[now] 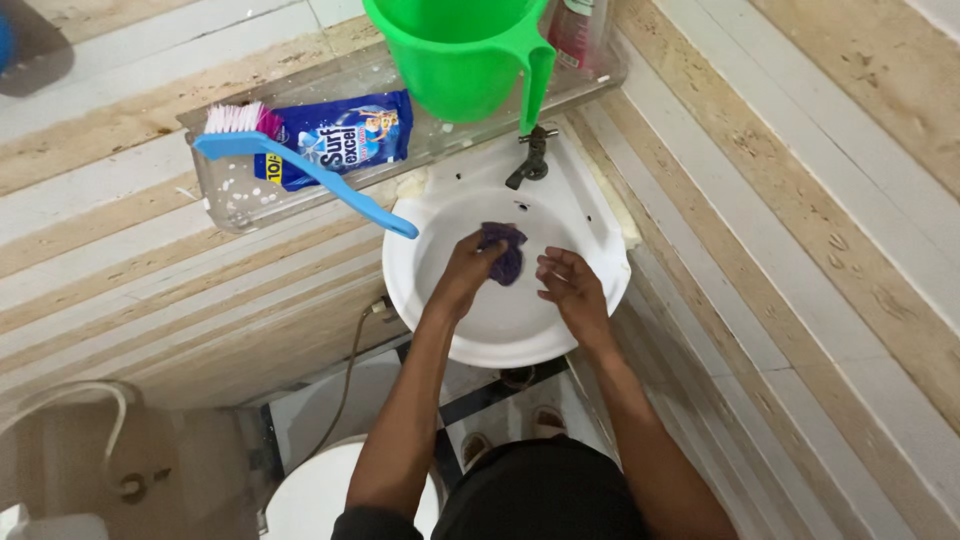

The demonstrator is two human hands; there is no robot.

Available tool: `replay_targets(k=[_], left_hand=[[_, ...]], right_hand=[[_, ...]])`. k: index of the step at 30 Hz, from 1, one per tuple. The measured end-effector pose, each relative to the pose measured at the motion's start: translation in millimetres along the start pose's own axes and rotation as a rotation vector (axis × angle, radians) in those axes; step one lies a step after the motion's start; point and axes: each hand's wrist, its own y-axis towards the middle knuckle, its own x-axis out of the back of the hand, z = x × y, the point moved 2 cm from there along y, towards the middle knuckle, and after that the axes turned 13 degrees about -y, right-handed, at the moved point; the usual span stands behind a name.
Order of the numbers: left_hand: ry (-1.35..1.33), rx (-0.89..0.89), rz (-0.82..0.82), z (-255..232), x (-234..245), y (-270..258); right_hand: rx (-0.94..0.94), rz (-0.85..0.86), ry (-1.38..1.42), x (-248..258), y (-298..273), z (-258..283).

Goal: The person scrubs a white bathroom sink with a purple sponge, repeatedly wiping the basin and faucet area. They rinse the sponge under running water and continue scrubbing until the sink appears clean.

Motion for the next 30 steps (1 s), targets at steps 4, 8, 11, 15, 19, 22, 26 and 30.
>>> replay_targets(k=[4, 8, 11, 15, 19, 22, 26, 30], left_hand=[[0.145, -0.019, 0.040, -17.2, -25.1, -19.5], [0.398, -0.122, 0.045, -35.4, -38.2, -29.6], [0.734, -0.299, -0.032, -45.5, -42.9, -48.1], [0.811, -0.211, -0.118, -38.8, -46.8, -62.9], [0.860, -0.107, 0.117, 3.4, -58.7, -92.9], [1.185, -0.198, 0.187, 42.9, -75.6, -119.9], [1.271, -0.633, 0.219, 80.4, -98.2, -124.8], [1.327, -0.684, 0.208, 102.4, -124.9, -103.6]], right_hand=[[-0.014, 0.000, -0.061, -5.2, -3.2, 14.6], [0.079, -0.052, -0.127, 4.2, -2.9, 20.5], [0.241, -0.023, 0.017, 12.7, -3.2, 22.6], [0.152, -0.154, -0.007, 28.5, -9.2, 21.2], [0.122, -0.268, -0.026, 52.0, -19.7, 14.5], [0.107, -0.367, -0.090, 61.9, -33.6, 8.1], [0.382, -0.522, -0.144, 64.6, -62.9, -14.1], [0.210, -0.587, -0.253, 65.8, -95.7, -39.1]])
